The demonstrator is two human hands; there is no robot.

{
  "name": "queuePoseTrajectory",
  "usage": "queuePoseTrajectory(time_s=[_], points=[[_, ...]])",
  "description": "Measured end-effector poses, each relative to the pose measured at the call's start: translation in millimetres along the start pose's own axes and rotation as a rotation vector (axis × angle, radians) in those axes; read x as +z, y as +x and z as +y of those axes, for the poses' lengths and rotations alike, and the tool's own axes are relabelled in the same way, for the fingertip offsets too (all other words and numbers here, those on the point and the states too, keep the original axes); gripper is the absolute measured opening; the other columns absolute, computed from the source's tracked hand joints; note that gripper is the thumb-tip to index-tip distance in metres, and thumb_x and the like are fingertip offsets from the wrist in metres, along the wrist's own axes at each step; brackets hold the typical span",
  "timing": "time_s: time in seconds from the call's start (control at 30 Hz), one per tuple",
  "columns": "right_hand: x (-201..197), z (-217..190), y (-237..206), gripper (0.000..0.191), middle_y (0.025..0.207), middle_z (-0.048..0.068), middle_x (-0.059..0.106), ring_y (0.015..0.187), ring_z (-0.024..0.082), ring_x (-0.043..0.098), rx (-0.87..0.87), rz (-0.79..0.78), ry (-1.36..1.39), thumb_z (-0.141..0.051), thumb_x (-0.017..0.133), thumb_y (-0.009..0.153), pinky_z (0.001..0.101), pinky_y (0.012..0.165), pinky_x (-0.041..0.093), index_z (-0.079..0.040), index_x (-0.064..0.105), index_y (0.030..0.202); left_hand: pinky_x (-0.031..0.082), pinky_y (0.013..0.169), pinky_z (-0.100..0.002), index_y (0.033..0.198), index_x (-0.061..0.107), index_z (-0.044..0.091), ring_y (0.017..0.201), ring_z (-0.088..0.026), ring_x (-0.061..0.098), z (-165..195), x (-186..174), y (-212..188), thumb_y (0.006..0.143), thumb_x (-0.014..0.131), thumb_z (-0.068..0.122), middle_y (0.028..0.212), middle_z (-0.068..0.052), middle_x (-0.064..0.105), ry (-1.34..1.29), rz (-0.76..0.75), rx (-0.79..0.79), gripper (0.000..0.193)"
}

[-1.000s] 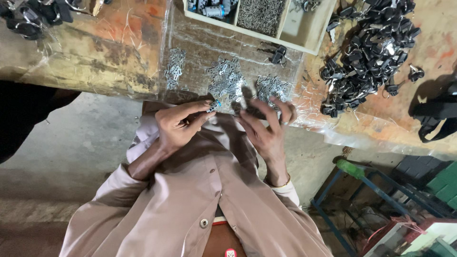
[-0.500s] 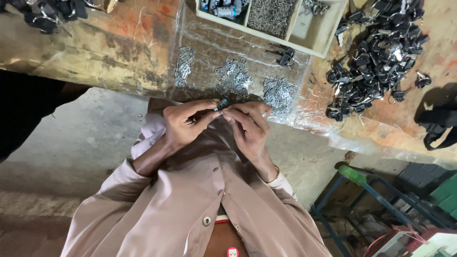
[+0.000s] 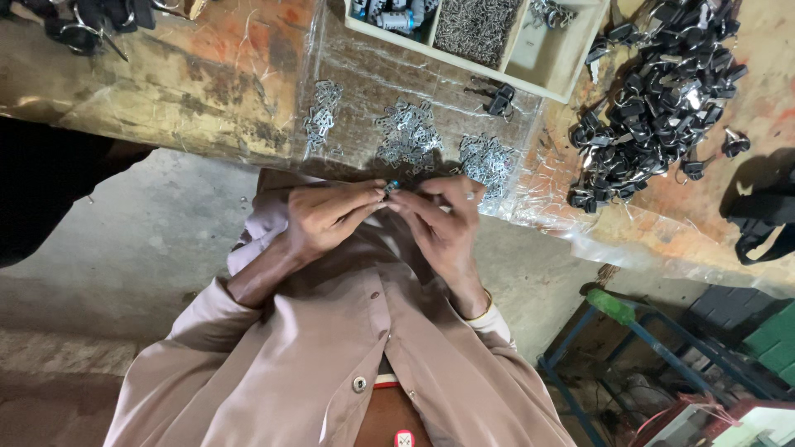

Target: The person sits at a workshop table assembling small components. They pick blue plastic housings from a compartment tray, insert small metal contact parts into each housing by hand, and place the finished assemblies back into the tray compartments, repeating this cycle throughout the episode.

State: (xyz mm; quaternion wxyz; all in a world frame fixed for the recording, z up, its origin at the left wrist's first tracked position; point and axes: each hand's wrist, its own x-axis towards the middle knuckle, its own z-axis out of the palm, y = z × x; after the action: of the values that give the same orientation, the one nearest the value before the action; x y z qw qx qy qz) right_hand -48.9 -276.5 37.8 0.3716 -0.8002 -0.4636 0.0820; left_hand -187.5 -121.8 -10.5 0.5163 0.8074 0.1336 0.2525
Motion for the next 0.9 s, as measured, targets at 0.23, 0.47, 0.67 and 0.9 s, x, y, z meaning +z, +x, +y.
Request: queuePoseTrajectory(time_s=[0.23, 0.47, 0.67, 0.9], points=[[-6, 2, -5, 0.032, 0.127, 0.005, 0.063, 0.119, 0.027, 0.051, -0.127, 0.058, -0.289, -0.019, 0.089, 0.084, 0.0485, 0.104, 0.031, -0.020, 0.076, 0.113, 0.061, 0.067, -0.026, 0.110, 0.074, -0.001, 0.080, -0.013, 0.076, -3, -4, -6, 0.089, 0.085, 0.001, 0.111, -0.015, 0.077, -0.148, 0.091, -0.161, 0.024], [2, 9, -9, 0.026, 0.109, 0.000, 0.072, 0.103, 0.021, 0.064, -0.067, 0.051, -0.009, -0.005, 0.088, 0.084, 0.0395, 0.099, 0.037, -0.012, 0.073, 0.104, 0.058, 0.061, -0.023, 0.110, 0.075, -0.002, 0.072, -0.010, 0.073, -3, -3, -5, 0.088, 0.085, -0.001, 0.111, -0.014, 0.078, -0.192, 0.087, -0.201, 0.025], [14, -7, 1, 0.024, 0.106, 0.003, 0.075, 0.097, 0.018, 0.066, 0.045, 0.078, 0.194, -0.001, 0.084, 0.088, 0.0299, 0.093, 0.043, -0.009, 0.076, 0.109, 0.060, 0.068, -0.025, 0.112, 0.075, 0.001, 0.085, -0.015, 0.078, -1, -5, 0, 0.088, 0.086, 0.001, 0.113, -0.012, 0.077, -0.093, 0.085, -0.143, 0.026], [17, -10, 9, 0.025, 0.095, 0.001, 0.075, 0.087, 0.012, 0.065, 0.087, 0.122, 0.225, -0.002, 0.087, 0.084, 0.0314, 0.091, 0.039, -0.007, 0.073, 0.104, 0.062, 0.069, -0.026, 0.111, 0.076, 0.003, 0.088, -0.016, 0.079, -1, -3, -1, 0.088, 0.085, 0.003, 0.113, -0.010, 0.078, -0.047, 0.072, -0.156, 0.025]])
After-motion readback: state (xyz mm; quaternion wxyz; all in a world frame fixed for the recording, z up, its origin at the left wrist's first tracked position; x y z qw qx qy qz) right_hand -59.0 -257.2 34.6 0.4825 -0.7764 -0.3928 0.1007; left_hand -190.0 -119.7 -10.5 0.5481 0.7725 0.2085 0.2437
